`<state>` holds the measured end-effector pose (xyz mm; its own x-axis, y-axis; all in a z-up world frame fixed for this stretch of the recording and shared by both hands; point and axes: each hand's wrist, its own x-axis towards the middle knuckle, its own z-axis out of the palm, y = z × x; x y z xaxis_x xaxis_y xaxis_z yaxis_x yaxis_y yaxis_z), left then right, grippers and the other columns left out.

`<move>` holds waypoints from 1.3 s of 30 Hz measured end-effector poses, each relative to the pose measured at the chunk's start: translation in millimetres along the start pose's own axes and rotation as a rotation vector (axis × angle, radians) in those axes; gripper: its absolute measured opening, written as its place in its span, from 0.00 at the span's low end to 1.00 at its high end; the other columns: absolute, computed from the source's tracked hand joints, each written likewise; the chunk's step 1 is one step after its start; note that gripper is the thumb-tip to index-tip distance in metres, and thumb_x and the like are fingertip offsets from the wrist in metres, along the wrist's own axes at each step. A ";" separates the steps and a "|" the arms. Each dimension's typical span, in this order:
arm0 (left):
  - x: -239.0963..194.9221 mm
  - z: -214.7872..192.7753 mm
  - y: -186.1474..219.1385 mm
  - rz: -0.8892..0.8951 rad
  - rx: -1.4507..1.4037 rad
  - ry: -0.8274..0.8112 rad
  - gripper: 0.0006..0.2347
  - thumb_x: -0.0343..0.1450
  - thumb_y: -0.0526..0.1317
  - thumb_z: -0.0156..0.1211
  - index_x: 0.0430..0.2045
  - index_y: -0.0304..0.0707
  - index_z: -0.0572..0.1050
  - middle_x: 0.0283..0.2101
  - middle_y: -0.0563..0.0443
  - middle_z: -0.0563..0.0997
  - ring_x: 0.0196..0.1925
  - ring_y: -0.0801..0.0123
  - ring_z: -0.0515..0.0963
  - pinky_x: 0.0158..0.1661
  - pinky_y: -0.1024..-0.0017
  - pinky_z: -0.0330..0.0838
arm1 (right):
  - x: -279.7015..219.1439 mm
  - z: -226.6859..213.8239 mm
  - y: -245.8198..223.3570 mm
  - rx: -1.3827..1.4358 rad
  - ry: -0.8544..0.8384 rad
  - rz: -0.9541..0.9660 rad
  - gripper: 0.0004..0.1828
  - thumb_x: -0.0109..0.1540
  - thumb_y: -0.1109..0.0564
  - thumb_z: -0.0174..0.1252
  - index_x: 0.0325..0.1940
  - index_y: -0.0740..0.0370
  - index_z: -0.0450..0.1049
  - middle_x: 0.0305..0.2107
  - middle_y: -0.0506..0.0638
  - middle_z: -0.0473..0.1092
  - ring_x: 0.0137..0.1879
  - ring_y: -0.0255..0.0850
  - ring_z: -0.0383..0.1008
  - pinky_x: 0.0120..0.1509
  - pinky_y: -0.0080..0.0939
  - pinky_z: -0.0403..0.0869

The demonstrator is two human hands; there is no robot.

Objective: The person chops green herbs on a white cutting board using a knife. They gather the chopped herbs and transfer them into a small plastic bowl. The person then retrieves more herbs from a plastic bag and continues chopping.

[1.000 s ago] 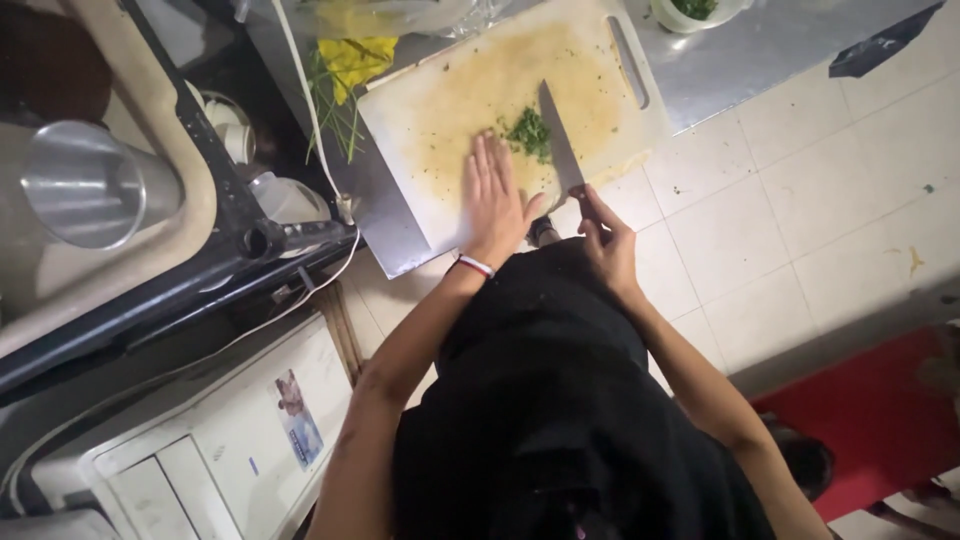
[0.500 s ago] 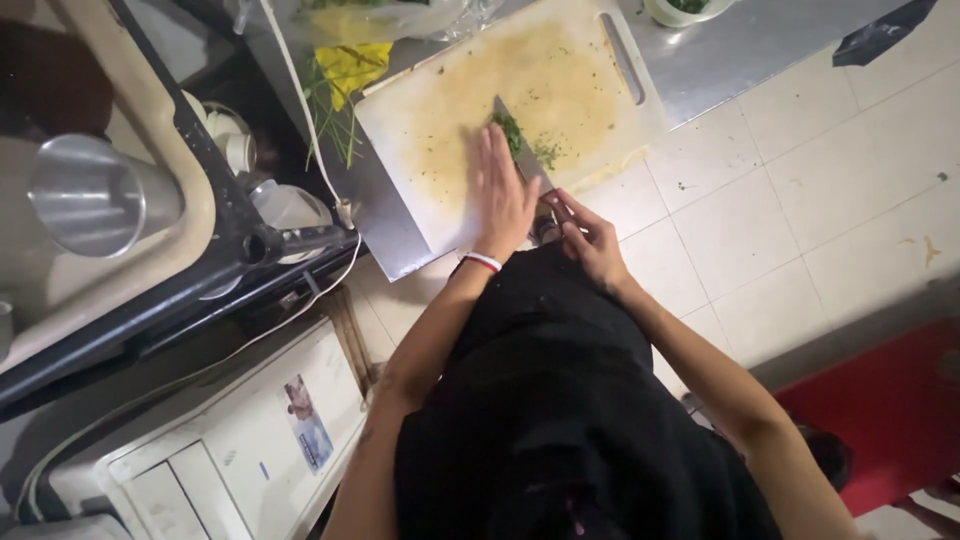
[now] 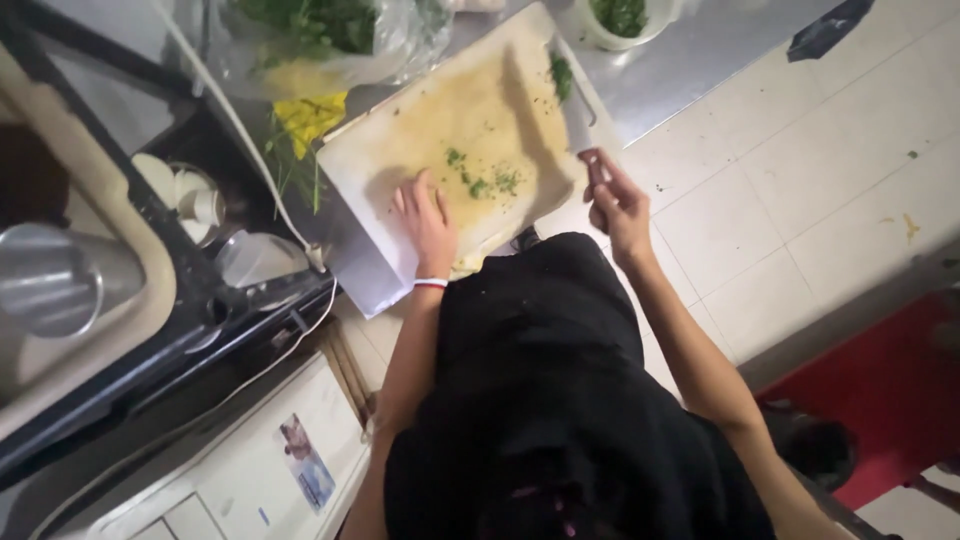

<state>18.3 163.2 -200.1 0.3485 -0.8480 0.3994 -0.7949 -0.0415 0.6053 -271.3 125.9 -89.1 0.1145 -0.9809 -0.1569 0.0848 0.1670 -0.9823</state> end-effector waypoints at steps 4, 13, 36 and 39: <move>6.8 -8.1 13.7 0.049 -0.123 -0.004 0.13 0.77 0.34 0.48 0.57 0.38 0.69 0.43 0.45 0.75 0.44 0.51 0.74 0.54 0.54 0.64 | 43.6 -19.9 -29.2 -0.140 0.193 -0.142 0.27 0.69 0.68 0.49 0.74 0.61 0.64 0.29 0.56 0.70 0.21 0.36 0.65 0.24 0.32 0.64; 19.1 -38.9 47.3 -0.088 -0.201 -0.059 0.12 0.73 0.26 0.46 0.51 0.34 0.64 0.47 0.41 0.70 0.46 0.57 0.73 0.45 0.61 0.68 | 96.0 -58.0 -4.3 -1.219 0.492 -0.519 0.31 0.72 0.68 0.44 0.75 0.39 0.62 0.37 0.48 0.64 0.29 0.39 0.58 0.27 0.38 0.63; 39.6 -35.9 63.6 0.078 0.168 -0.406 0.32 0.79 0.48 0.51 0.72 0.24 0.46 0.75 0.28 0.51 0.79 0.45 0.49 0.75 0.53 0.38 | 8.5 -30.0 39.3 -1.346 -0.074 -0.763 0.30 0.64 0.66 0.49 0.67 0.42 0.75 0.40 0.49 0.71 0.40 0.45 0.76 0.44 0.42 0.74; 22.3 -34.5 65.8 0.269 0.035 -0.458 0.35 0.75 0.45 0.61 0.70 0.18 0.48 0.71 0.18 0.55 0.76 0.34 0.52 0.75 0.49 0.37 | 7.2 -39.2 41.9 -1.471 0.103 -0.746 0.32 0.65 0.68 0.51 0.70 0.44 0.74 0.37 0.49 0.69 0.37 0.44 0.74 0.42 0.42 0.74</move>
<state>-9.1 159.8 -127.6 -0.1165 -0.9746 0.1913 -0.8454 0.1984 0.4960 -305.7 121.9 -135.4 0.4143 -0.8088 0.4174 -0.8703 -0.4863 -0.0784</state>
